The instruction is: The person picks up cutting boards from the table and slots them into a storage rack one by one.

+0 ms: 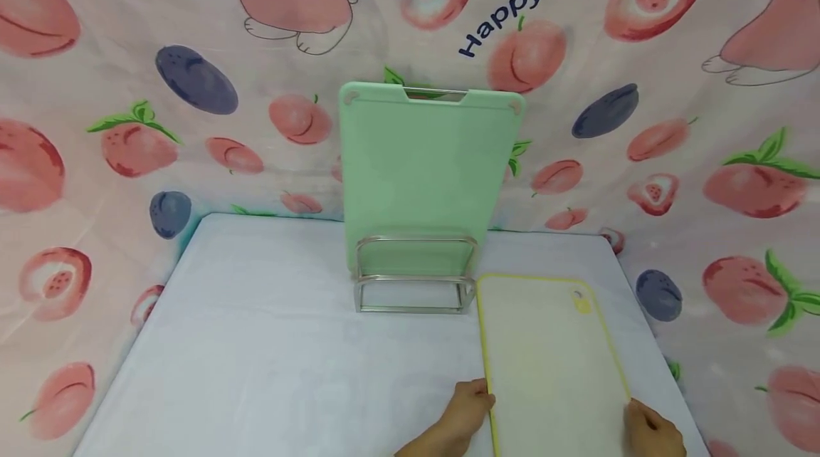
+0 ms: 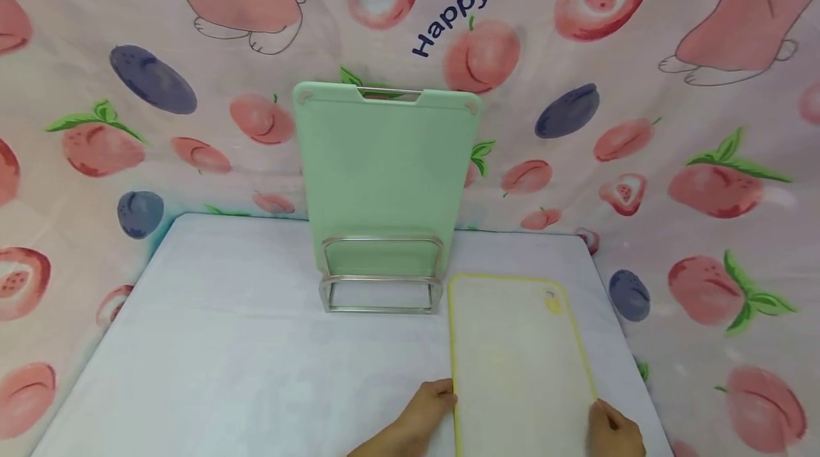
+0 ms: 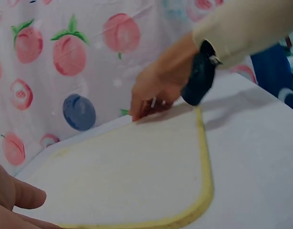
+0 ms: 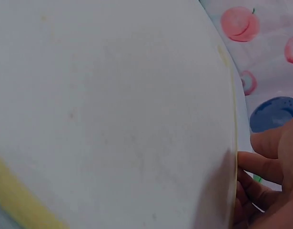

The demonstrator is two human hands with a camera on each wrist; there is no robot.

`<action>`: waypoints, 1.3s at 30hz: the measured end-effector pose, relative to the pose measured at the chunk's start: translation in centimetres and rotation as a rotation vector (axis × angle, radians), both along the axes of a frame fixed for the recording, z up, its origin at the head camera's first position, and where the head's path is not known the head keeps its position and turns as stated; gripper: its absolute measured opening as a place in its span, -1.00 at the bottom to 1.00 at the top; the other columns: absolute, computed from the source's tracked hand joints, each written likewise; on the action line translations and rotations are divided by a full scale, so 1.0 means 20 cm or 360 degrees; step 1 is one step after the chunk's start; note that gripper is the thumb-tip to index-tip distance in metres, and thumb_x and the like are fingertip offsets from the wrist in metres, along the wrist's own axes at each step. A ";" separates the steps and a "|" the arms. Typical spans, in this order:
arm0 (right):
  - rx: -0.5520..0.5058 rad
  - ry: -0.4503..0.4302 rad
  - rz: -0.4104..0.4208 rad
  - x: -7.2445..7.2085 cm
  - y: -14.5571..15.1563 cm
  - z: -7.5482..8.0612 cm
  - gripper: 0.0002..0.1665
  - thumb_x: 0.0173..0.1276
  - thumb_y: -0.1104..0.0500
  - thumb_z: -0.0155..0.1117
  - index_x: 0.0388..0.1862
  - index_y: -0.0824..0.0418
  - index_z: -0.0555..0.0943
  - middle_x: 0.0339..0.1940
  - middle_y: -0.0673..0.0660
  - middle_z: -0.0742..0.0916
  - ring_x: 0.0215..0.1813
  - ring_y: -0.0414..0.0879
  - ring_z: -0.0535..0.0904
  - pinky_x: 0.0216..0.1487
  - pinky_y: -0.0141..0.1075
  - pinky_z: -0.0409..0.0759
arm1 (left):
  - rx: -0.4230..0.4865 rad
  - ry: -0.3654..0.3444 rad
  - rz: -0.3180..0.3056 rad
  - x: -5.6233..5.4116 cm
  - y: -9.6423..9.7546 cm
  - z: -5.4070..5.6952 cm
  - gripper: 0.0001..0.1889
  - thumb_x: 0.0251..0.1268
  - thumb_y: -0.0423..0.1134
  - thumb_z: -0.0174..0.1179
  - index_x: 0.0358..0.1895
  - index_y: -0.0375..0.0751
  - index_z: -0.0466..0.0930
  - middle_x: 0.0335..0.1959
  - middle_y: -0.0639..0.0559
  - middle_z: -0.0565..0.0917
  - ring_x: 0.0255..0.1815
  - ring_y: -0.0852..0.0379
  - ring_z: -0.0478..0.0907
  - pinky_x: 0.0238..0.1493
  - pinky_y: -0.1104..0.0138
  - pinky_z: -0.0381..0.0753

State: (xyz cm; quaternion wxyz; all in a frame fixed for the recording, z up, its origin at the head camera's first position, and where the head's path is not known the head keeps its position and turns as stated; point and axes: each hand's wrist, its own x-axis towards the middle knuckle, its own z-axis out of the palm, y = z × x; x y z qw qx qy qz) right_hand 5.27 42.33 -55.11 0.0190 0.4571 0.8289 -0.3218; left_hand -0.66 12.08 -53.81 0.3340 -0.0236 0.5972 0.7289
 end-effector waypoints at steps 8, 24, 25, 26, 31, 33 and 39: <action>-0.0003 0.0145 -0.0097 -0.06 -0.06 -0.02 -0.42 0.46 -0.03 -0.07 0.17 0.41 0.50 0.18 0.41 0.52 0.15 0.40 0.40 0.14 0.19 0.35 | -0.0005 -0.0274 0.0030 -0.06 -0.01 0.03 -0.55 0.33 -0.42 0.00 0.19 -0.71 0.28 0.25 -0.51 0.28 0.36 -0.40 0.06 0.37 -0.14 -0.04; -0.0124 0.0353 -0.0268 -0.14 -0.10 -0.04 -0.41 0.45 -0.03 -0.06 0.19 0.41 0.49 0.22 0.37 0.49 0.31 0.30 0.31 0.28 0.11 0.26 | 0.0067 -0.0205 0.0076 -0.10 0.01 0.03 -0.64 0.26 -0.45 0.00 0.09 -0.56 0.45 -0.02 -0.20 0.49 0.07 -0.08 0.38 0.22 0.04 0.32; -0.0130 0.0357 -0.0279 -0.14 -0.10 -0.04 -0.41 0.45 -0.03 -0.05 0.19 0.42 0.49 0.22 0.37 0.50 0.31 0.29 0.30 0.29 0.10 0.26 | 0.0066 -0.0199 0.0083 -0.10 0.01 0.04 -0.64 0.24 -0.45 0.01 0.08 -0.57 0.46 -0.04 -0.19 0.49 0.04 -0.06 0.39 0.19 0.05 0.36; -0.0133 0.0362 -0.0289 -0.15 -0.10 -0.04 -0.42 0.45 -0.02 -0.05 0.18 0.42 0.50 0.22 0.37 0.50 0.30 0.29 0.32 0.28 0.10 0.27 | 0.0062 -0.0200 0.0087 -0.10 0.02 0.04 -0.63 0.23 -0.45 0.01 0.08 -0.58 0.45 -0.04 -0.20 0.49 0.02 -0.06 0.39 0.18 0.06 0.37; -0.0182 0.0374 -0.0300 -0.17 -0.10 -0.04 -0.38 0.44 -0.05 -0.05 0.20 0.42 0.49 0.25 0.37 0.48 0.32 0.28 0.31 0.29 0.08 0.27 | -0.0003 -0.0191 0.0105 -0.13 0.02 0.06 -0.56 0.20 -0.44 0.05 0.13 -0.65 0.38 0.05 -0.29 0.40 0.05 -0.12 0.32 0.24 0.04 0.30; -0.0190 0.0370 -0.0302 -0.17 -0.10 -0.03 -0.37 0.43 -0.07 -0.06 0.22 0.41 0.48 0.27 0.36 0.46 0.33 0.27 0.30 0.30 0.07 0.27 | -0.0020 -0.0184 0.0095 -0.14 0.02 0.07 -0.56 0.20 -0.41 0.07 0.12 -0.66 0.38 0.06 -0.31 0.40 0.09 -0.16 0.33 0.25 0.03 0.29; -0.0212 0.0377 -0.0282 -0.18 -0.09 -0.01 -0.36 0.44 -0.05 -0.10 0.24 0.43 0.45 0.28 0.43 0.44 0.36 0.28 0.24 0.33 0.08 0.21 | 0.0044 -0.0147 0.0155 -0.16 0.03 0.06 -0.95 0.09 -0.44 0.09 -0.36 -0.35 0.46 -0.27 -0.03 0.42 -0.19 0.06 0.38 -0.01 0.21 0.44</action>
